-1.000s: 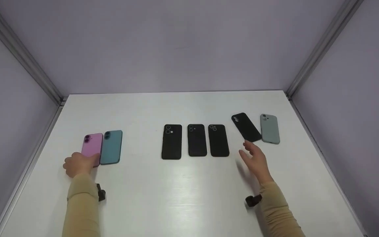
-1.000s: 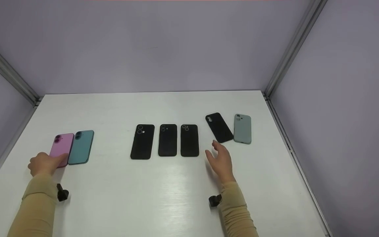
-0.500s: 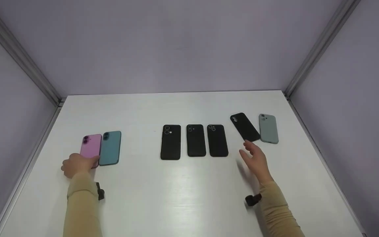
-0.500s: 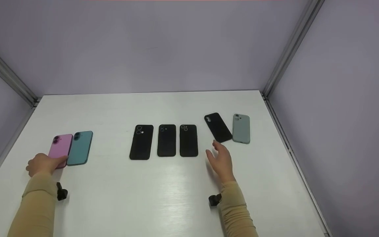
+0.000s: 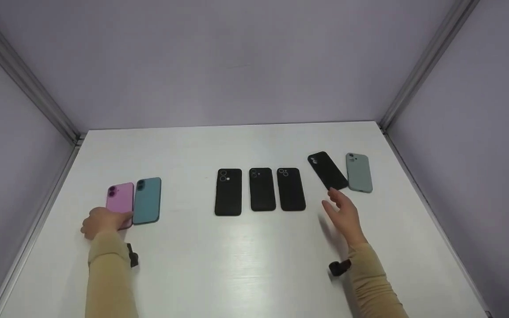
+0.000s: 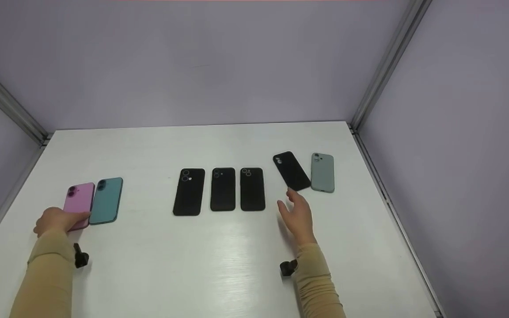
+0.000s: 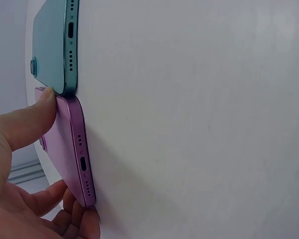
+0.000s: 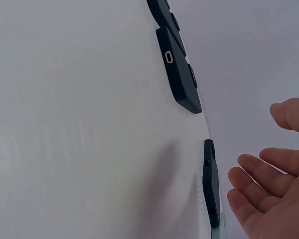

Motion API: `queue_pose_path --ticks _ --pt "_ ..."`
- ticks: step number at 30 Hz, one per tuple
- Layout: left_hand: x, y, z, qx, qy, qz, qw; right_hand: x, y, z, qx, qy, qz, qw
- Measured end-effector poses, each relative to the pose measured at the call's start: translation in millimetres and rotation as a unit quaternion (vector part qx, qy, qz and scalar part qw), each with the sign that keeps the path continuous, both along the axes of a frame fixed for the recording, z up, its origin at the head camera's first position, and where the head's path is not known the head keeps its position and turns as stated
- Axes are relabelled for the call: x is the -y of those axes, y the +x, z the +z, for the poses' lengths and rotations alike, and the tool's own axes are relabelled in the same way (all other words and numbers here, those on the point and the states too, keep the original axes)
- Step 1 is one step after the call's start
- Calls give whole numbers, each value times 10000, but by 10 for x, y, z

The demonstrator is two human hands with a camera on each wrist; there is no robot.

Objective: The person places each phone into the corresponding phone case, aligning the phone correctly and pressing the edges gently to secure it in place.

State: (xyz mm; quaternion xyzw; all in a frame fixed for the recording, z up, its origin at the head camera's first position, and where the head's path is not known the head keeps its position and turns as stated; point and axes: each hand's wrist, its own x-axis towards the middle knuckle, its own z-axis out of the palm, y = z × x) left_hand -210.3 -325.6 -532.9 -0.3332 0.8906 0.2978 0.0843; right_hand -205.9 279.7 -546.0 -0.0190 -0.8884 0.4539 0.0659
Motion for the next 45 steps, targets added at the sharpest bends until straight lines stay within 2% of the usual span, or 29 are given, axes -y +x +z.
queue_pose_path --ticks 7,11,14,20,27,31,35,39,41,45 --pt "-27 -2 -14 -137 -44 73 9999 57 -25 7 -89 9 71 9999" --pt "-49 -9 -25 -453 311 136 9984 88 -43 9 -155 42 62 9999" --pt "-55 4 -24 -701 665 223 9951 103 -56 12 -261 110 105 9995" --pt "-44 37 22 -1124 1004 376 9879 117 -62 14 -316 212 91 9992" --pt "-28 78 62 -1586 954 717 9801 177 -73 34 -343 122 159 9992" --pt "-120 85 142 -2002 1145 1086 9670 256 -81 40 -434 72 216 9988" --pt "-344 88 272 -2253 1748 1245 9504 384 -94 52 -455 -84 297 9985" --pt "-614 113 366 -2217 2395 1124 9386 540 -113 66 -416 -282 356 9981" --pt "-752 137 394 -2146 2664 1030 9340 617 -119 75 -475 -367 413 9973" --pt "-1037 162 413 -2238 3123 816 9196 769 -113 99 -524 -571 507 9957"
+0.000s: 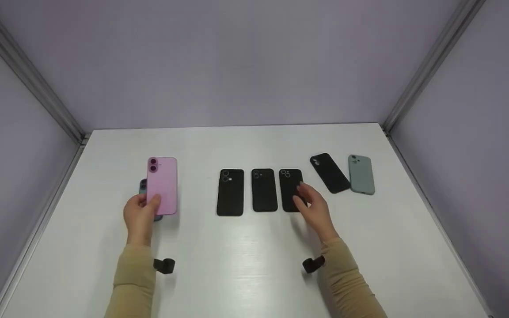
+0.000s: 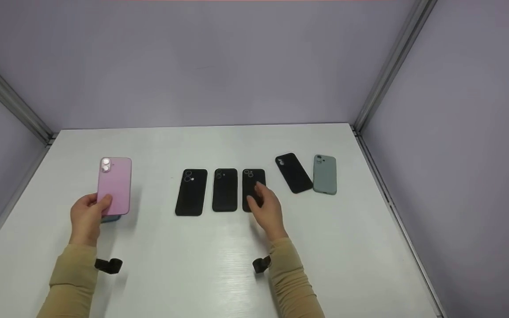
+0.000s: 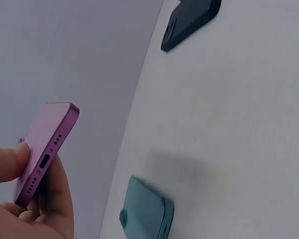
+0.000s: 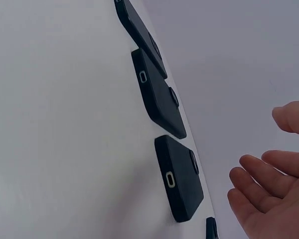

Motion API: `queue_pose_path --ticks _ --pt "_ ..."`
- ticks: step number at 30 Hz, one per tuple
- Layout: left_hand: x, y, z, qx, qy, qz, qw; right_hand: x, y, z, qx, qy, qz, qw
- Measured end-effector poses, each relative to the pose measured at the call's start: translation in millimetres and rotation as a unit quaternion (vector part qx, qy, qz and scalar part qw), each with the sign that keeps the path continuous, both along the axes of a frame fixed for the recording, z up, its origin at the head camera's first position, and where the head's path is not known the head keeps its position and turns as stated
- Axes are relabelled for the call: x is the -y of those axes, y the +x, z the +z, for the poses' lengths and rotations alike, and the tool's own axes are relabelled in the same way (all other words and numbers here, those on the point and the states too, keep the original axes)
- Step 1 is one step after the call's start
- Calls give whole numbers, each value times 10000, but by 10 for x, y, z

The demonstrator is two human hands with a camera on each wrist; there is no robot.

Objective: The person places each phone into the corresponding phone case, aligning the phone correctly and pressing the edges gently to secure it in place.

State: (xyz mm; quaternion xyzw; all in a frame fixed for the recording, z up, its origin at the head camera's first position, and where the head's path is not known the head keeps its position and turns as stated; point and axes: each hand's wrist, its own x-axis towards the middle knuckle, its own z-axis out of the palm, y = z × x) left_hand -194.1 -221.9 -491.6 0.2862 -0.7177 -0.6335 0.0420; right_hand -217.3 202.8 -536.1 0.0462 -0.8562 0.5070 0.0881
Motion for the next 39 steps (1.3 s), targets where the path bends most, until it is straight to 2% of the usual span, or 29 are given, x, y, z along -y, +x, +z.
queue_pose_path --ticks 3,10,17,22,30,35,39 --pt "-224 3 -21 -167 287 -201 9992 105 15 13 30 -183 65 9998" --pt "-747 12 -119 -310 751 -653 9945 322 32 30 162 -410 225 9988" --pt "-1208 -19 -211 -450 971 -719 9917 476 70 29 345 -771 394 9956" --pt "-1481 -16 -251 -619 1146 -742 9887 582 102 29 566 -796 400 9944" --pt "-1801 15 -256 -922 1349 -908 9824 692 127 27 634 -1008 432 9919" --pt "-1907 41 -268 -1044 1352 -979 9804 727 139 45 656 -1093 270 9915" --pt "-1961 54 -280 -1056 1204 -998 9820 753 146 68 635 -1473 228 9868"
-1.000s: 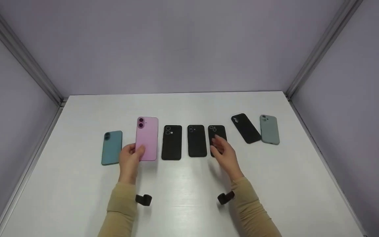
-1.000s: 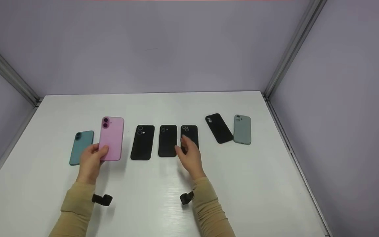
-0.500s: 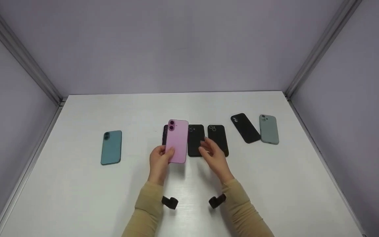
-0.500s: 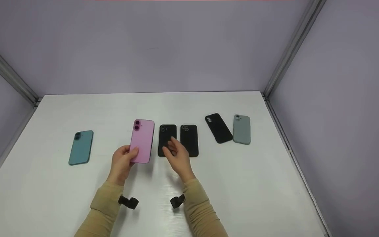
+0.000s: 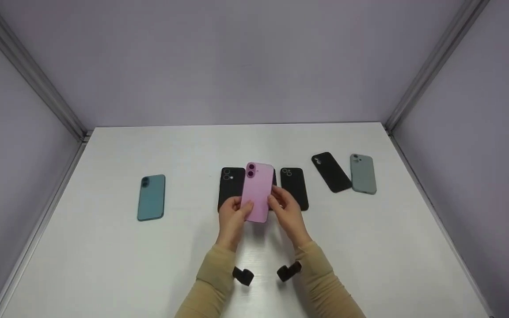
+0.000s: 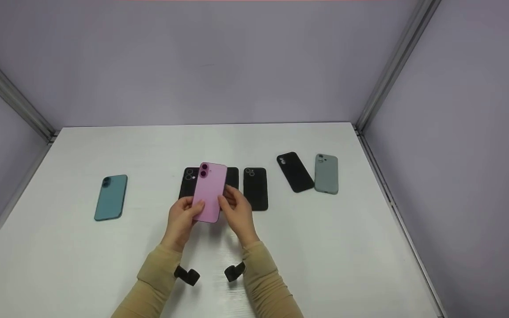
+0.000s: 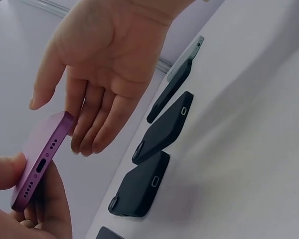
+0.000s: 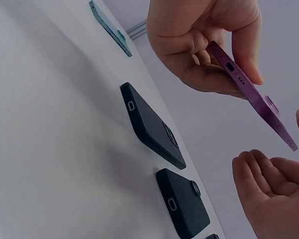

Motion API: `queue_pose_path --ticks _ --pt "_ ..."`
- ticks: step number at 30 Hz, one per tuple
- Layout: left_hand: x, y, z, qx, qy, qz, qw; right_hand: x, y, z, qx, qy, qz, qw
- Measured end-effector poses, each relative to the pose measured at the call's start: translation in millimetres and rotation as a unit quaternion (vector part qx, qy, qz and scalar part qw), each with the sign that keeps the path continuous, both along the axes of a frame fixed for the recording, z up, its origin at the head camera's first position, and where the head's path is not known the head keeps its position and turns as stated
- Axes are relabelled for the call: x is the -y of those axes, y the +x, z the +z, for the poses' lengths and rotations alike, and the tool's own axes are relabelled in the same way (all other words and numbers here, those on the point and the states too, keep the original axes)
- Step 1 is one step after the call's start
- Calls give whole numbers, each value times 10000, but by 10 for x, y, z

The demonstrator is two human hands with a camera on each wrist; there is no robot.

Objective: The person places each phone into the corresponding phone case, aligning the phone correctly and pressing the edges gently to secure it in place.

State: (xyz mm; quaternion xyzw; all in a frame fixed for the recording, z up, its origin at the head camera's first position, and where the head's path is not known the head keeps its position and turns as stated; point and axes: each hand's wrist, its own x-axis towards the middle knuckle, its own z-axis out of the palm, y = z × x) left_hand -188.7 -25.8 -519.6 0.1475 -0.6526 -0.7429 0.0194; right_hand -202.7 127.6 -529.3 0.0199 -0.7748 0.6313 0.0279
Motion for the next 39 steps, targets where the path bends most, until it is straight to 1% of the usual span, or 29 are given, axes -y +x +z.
queue_pose_path --ticks 4,8,11,12,15,18,19,23,28,30,35,39 --pt "-63 6 -6 -45 -155 10 9999 9 4 20 119 -325 -123 9993" --pt "-113 18 -20 42 -231 14 9997 9 12 28 315 -223 -250 9989" --pt "-131 39 -35 81 -227 -15 9997 0 17 26 379 -135 -268 9988" --pt "-131 66 12 41 -218 -54 9997 -4 17 25 374 -128 -266 9989" --pt "-124 82 10 14 -192 -239 9995 -29 20 21 395 -137 -249 9988" --pt "-108 83 15 -20 -169 -502 9986 -64 29 17 400 -164 -249 9988" --pt "-105 60 -33 1 -173 -573 9982 -79 31 13 404 -177 -246 9987" --pt "-94 46 -19 -87 -253 -802 9964 -129 27 5 356 -186 -266 9988" --pt "-92 7 -15 -104 -270 -939 9952 -172 23 11 342 -181 -252 9989" --pt "-93 -6 -16 -107 -353 -981 9945 -185 25 14 352 -133 -209 9991" --pt "-109 -11 -36 -123 -664 -1037 9923 -227 21 4 420 -29 -58 9991" --pt "-134 -2 -43 -4 -696 -1028 9923 -267 18 15 494 86 39 9987"
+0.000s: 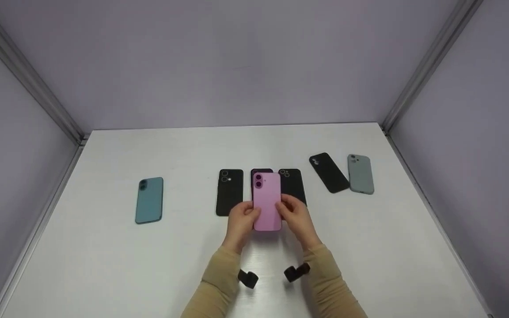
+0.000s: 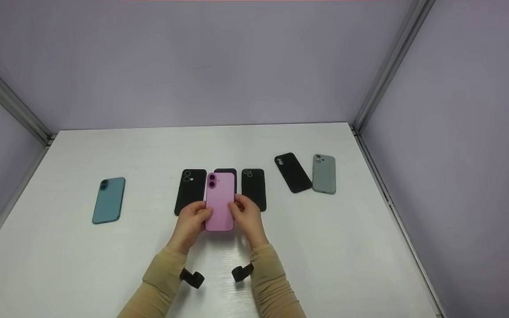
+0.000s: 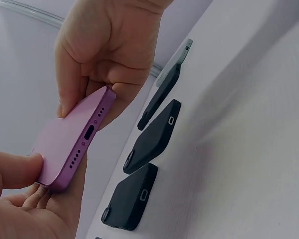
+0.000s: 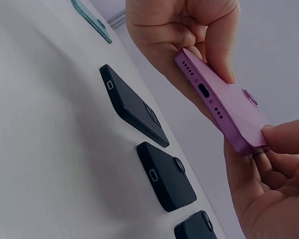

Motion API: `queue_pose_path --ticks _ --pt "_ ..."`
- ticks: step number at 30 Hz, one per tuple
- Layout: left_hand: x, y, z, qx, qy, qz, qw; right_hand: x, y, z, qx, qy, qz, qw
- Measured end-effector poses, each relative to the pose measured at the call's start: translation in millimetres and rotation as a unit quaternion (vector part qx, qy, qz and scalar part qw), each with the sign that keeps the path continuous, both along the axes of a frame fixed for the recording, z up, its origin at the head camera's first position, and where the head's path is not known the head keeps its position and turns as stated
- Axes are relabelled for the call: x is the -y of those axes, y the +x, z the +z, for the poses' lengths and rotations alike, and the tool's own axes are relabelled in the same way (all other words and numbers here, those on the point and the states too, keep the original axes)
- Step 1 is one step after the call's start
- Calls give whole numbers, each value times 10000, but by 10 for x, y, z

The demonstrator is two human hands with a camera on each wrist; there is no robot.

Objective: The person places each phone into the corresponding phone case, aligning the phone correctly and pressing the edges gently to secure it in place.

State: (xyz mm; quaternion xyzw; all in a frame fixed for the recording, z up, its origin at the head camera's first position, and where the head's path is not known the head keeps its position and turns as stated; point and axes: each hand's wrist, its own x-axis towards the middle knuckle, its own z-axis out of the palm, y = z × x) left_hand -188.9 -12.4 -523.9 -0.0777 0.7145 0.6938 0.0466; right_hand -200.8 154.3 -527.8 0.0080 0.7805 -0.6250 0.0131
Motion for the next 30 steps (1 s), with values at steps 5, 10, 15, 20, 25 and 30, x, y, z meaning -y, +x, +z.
queue_pose_path --ticks 5,10,15,20,25,30 --pt "-22 37 22 272 312 39 9991 -88 -25 47 102 104 154 9998" --pt "-25 65 27 351 745 -9 9966 -277 -117 99 -27 58 352 9994" --pt "-17 100 57 239 944 -75 9952 -568 -291 108 -382 842 -152 9956" --pt "-23 128 85 343 1036 -13 9940 -867 -487 76 -519 1616 -468 9844" --pt "-43 137 70 520 1052 -60 9931 -1117 -656 11 -484 2327 -558 9697" --pt "-41 127 47 470 823 -96 9955 -1265 -792 -19 -313 2858 -488 9565"
